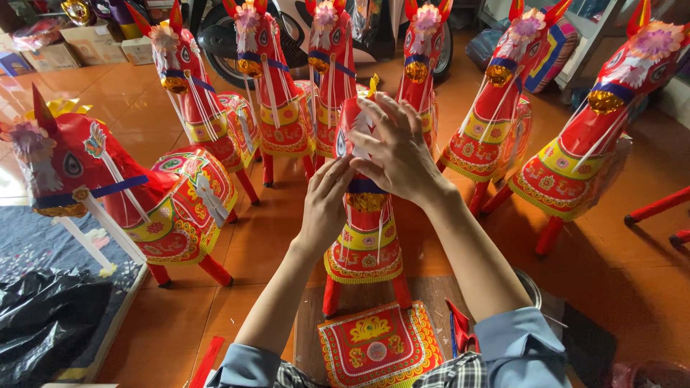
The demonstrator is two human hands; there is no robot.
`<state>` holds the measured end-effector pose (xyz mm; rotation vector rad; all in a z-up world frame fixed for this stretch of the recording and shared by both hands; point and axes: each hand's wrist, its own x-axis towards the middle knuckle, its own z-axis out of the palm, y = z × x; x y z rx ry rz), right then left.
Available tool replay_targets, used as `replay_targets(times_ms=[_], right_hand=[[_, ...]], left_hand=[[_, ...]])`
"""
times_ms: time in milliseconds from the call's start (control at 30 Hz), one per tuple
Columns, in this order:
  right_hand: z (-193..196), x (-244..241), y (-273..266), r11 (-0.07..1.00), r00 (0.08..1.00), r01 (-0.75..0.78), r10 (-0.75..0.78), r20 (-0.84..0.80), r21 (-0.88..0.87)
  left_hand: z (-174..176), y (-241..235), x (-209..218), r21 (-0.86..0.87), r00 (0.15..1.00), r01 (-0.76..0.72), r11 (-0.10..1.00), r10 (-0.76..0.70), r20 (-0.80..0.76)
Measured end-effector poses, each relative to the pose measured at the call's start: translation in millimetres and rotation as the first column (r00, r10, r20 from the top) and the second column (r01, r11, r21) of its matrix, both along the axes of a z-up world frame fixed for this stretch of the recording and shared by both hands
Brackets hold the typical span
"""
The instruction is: Decorating traditional paper horse models by applying glue and attaching paper ornaments.
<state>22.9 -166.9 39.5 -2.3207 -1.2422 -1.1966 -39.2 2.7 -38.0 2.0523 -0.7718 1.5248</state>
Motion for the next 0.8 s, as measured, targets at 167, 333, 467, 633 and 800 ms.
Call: replay_targets(times_ms=[167,333,467,633,800], right_hand=[[-14,9,-19,0.924,0.977,-0.137,0.185,-0.104,0.356],[-42,4,-36,0.835,0.965,-0.162,0.246,-0.094,0.526],[-69,-13,-25,0.874,0.977,-0.108,0.18,-0.111,0.473],[-86,-36,-26,0.856,0.974,-0.176,0.223,-0.039,0.487],[-86,-32,-22,0.854,0.973,-0.188,0.228,-0.023,0.485]], left_hand=[[0,1,-1,-0.052,0.998,0.061,0.997,-0.061,-0.012],[-1,5,-2,-0.06,0.995,0.101,0.993,-0.099,0.032],[-7,5,-1,-0.066,0.996,0.079,0.995,-0.077,0.038],[-16,6,-1,-0.064,0.995,0.096,0.993,-0.096,0.012],[-13,7,-2,-0.078,0.995,0.097,0.992,-0.097,-0.004]])
